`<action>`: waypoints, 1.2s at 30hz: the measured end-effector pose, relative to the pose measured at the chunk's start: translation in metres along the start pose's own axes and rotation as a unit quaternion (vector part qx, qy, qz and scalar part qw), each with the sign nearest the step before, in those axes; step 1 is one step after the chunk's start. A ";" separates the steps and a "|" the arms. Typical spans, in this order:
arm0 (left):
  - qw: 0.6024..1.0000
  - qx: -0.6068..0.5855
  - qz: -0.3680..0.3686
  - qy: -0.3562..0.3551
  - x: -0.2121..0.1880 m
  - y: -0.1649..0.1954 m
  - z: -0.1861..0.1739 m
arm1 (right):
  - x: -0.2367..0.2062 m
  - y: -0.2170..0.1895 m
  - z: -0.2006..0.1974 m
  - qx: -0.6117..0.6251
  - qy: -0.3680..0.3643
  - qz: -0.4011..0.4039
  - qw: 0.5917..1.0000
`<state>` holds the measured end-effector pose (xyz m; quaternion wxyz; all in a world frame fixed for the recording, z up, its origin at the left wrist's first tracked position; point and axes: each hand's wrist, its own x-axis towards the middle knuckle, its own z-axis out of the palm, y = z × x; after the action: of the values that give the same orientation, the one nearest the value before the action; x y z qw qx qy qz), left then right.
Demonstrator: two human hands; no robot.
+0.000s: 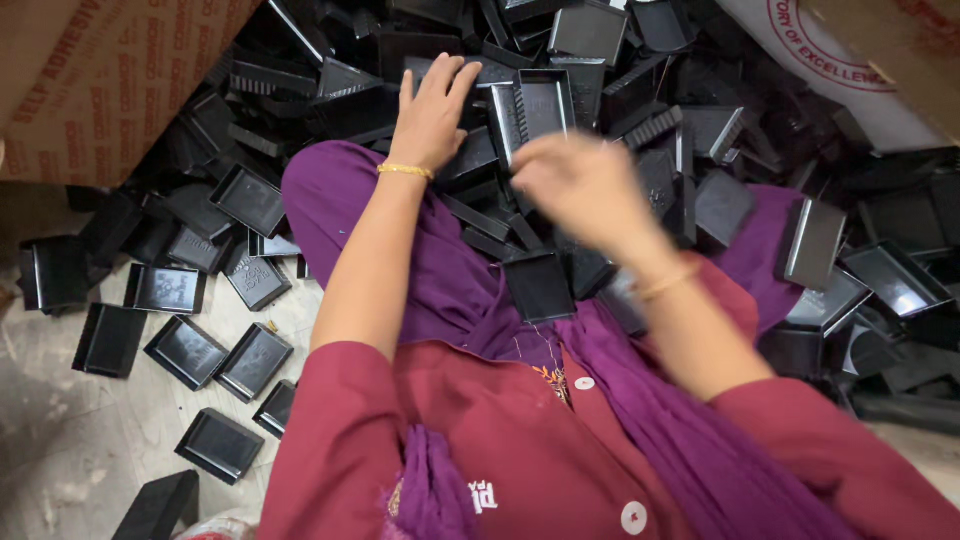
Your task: The person sits on the floor among a large pile of black plastic boxes and stacks them one at a time, picking up individual boxes from the pile, aligning them, and adding them to a growing stack on their lap.
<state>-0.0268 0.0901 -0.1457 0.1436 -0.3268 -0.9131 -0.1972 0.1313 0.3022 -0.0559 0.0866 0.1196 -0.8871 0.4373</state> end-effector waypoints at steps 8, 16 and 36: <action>0.954 -0.239 -0.105 0.150 -0.041 -0.014 -0.046 | -0.001 0.025 0.059 0.057 -0.083 0.085 0.991; 0.574 -0.790 -0.136 0.167 -0.042 0.034 -0.068 | 0.012 0.023 0.035 0.613 0.027 0.124 0.780; 0.664 -0.712 -0.180 0.144 -0.030 0.087 -0.040 | 0.012 -0.023 0.032 0.089 -0.005 0.050 0.995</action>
<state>0.0579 0.1170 -0.0994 -0.0416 -0.1267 -0.5038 -0.8534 0.1250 0.2612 -0.0548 0.0496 0.0845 -0.8498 0.5180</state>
